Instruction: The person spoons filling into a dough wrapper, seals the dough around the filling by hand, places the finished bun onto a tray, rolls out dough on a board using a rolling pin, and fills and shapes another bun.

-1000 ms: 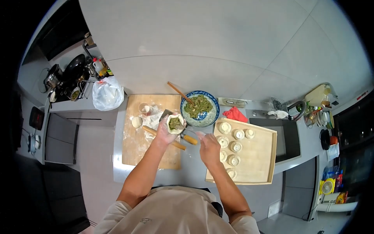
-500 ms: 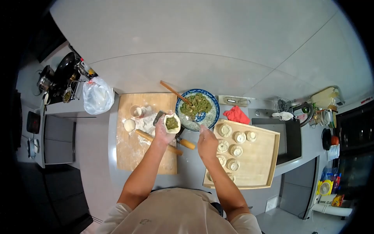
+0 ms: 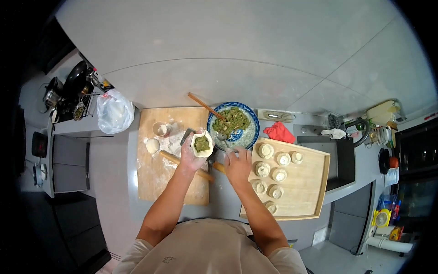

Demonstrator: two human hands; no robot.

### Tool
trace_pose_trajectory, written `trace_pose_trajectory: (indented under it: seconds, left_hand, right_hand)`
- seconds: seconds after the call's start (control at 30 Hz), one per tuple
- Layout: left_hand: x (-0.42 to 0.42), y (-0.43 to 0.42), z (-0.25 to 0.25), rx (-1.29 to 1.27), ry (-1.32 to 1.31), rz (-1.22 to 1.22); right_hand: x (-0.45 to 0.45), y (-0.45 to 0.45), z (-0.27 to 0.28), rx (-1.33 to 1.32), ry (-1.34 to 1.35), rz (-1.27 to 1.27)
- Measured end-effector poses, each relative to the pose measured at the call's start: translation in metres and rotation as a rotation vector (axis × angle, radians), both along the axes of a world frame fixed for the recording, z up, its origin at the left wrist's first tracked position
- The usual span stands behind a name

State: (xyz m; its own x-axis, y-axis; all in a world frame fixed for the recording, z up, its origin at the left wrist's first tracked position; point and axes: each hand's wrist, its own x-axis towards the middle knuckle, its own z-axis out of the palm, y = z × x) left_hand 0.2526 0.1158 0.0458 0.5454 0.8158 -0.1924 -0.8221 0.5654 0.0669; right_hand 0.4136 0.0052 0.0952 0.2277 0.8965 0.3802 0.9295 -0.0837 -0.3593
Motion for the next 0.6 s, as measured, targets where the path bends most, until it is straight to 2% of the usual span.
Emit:
trace_pose_trajectory:
  seconds: [0.03, 0.07, 0.13, 0.17, 0.27, 0.33, 0.37, 0.4, 0.43, 0.47, 0.53, 0.57, 0.6]
  left_hand:
    - [-0.004, -0.005, 0.013, -0.007, -0.031, -0.022]
    - [-0.01, -0.012, 0.027, 0.002, -0.034, -0.015]
    - [-0.024, -0.028, 0.055, 0.026, 0.041, -0.103]
    - [-0.031, -0.035, 0.069, -0.005, 0.005, -0.154]
    - [-0.041, -0.06, 0.092, 0.011, 0.05, -0.095]
    - [-0.052, -0.075, 0.097, 0.059, 0.085, -0.056]
    - [-0.057, -0.084, 0.098, 0.095, 0.228, 0.009]
    - [-0.062, -0.092, 0.105, 0.129, 0.372, 0.074]
    - [-0.07, -0.1, 0.115, 0.157, 0.316, 0.083]
    - [-0.075, -0.107, 0.125, 0.157, 0.325, 0.101]
    - [-0.084, -0.122, 0.141, 0.155, 0.441, 0.226]
    - [-0.092, -0.129, 0.147, 0.151, 0.438, 0.242]
    - [-0.1, -0.134, 0.147, 0.148, 0.45, 0.258]
  right_hand:
    - [-0.002, -0.002, 0.01, 0.13, 0.064, 0.129]
    - [-0.006, -0.007, 0.02, 0.139, 0.062, 0.137]
    - [-0.015, -0.015, 0.046, 0.248, 0.106, 0.447]
    - [-0.018, -0.017, 0.054, 0.26, 0.104, 0.457]
    - [-0.029, -0.025, 0.066, 0.294, 0.025, 0.592]
    - [-0.039, -0.03, 0.067, 0.281, 0.131, 0.66]
    - [-0.046, -0.034, 0.066, 0.288, 0.137, 0.677]
    - [-0.058, -0.04, 0.067, 0.284, 0.278, 0.613]
    - [-0.07, -0.045, 0.068, 0.275, 0.42, 0.548]
    - [-0.082, -0.051, 0.069, 0.276, 0.43, 0.565]
    - [-0.106, -0.062, 0.071, 0.008, 0.988, 0.253]
    - [-0.117, -0.064, 0.072, -0.013, 1.181, 0.234]
    - [-0.126, -0.065, 0.074, -0.023, 1.192, 0.25]
